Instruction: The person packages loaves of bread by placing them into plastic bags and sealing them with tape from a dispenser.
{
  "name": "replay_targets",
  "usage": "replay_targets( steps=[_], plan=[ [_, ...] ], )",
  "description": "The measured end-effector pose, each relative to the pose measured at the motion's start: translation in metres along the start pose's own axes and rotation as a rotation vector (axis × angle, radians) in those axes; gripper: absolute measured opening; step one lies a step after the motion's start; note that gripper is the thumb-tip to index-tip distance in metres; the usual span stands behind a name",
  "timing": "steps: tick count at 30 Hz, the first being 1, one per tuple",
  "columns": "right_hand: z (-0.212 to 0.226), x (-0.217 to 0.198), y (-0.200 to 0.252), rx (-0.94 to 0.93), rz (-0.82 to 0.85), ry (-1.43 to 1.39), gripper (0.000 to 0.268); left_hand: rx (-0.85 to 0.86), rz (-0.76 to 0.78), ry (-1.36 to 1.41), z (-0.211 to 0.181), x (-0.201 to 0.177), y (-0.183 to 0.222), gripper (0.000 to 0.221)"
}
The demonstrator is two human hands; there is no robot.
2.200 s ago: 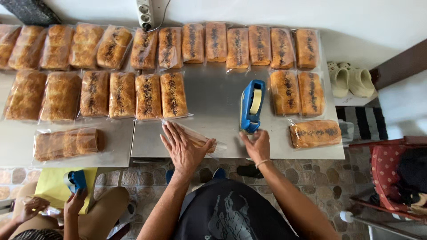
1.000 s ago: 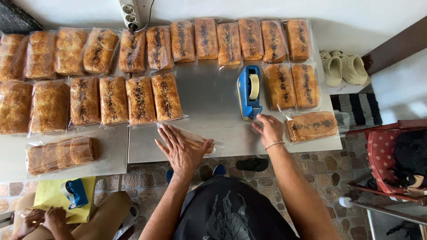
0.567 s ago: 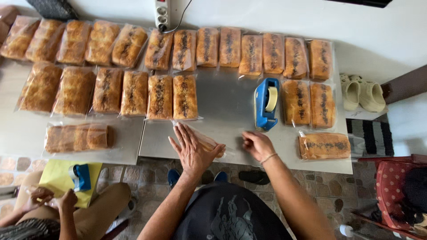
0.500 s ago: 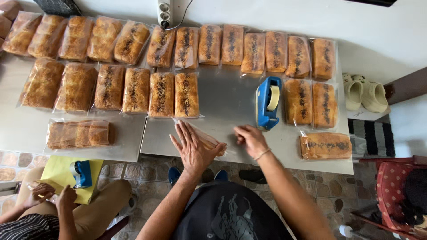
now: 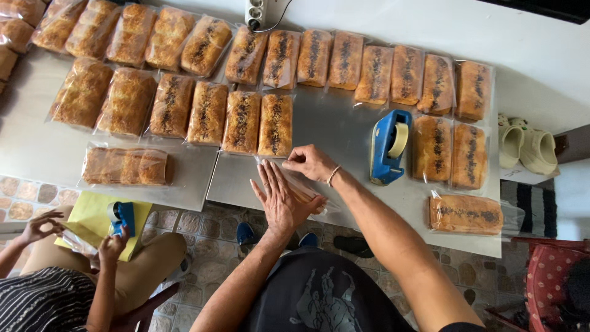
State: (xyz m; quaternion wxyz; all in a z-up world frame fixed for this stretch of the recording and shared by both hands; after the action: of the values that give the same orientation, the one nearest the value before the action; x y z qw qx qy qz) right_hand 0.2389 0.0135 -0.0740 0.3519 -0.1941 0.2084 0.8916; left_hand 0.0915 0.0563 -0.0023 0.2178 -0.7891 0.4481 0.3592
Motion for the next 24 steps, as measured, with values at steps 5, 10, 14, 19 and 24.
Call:
replay_targets(
  steps=[5, 10, 14, 19, 24],
  plan=[
    [0.009, 0.003, -0.011, -0.033, 0.16, 0.153, 0.016, -0.008, 0.007, 0.057, 0.001, 0.002, -0.001, 0.156],
    [-0.001, 0.022, -0.028, -0.044, 0.2, 0.246, 0.012, 0.011, -0.014, 0.097, 0.002, 0.001, 0.0, 0.158],
    [-0.005, 0.022, -0.03, -0.016, 0.24, 0.265, 0.016, 0.004, -0.012, 0.077, 0.001, 0.001, -0.001, 0.159],
    [-0.025, 0.03, -0.03, 0.07, 0.258, -0.094, 0.023, -0.018, 0.029, 0.082, 0.003, 0.003, -0.002, 0.155],
    [-0.034, 0.039, -0.013, 0.131, 0.281, -0.481, 0.022, -0.013, 0.043, 0.052, 0.005, 0.004, -0.004, 0.152]
  ],
)
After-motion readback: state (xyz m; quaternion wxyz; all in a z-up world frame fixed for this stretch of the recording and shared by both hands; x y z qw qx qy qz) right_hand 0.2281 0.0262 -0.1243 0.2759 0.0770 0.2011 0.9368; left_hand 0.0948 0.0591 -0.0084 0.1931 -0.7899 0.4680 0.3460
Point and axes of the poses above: each hand's wrist, its own y-axis away from the middle knuckle, its own x-axis out of the palm, z = x × y, the point moved 10 cm from there along -y, towards the middle knuckle, and after that the axes turned 7 degrees about y, right-handed, at the moved point
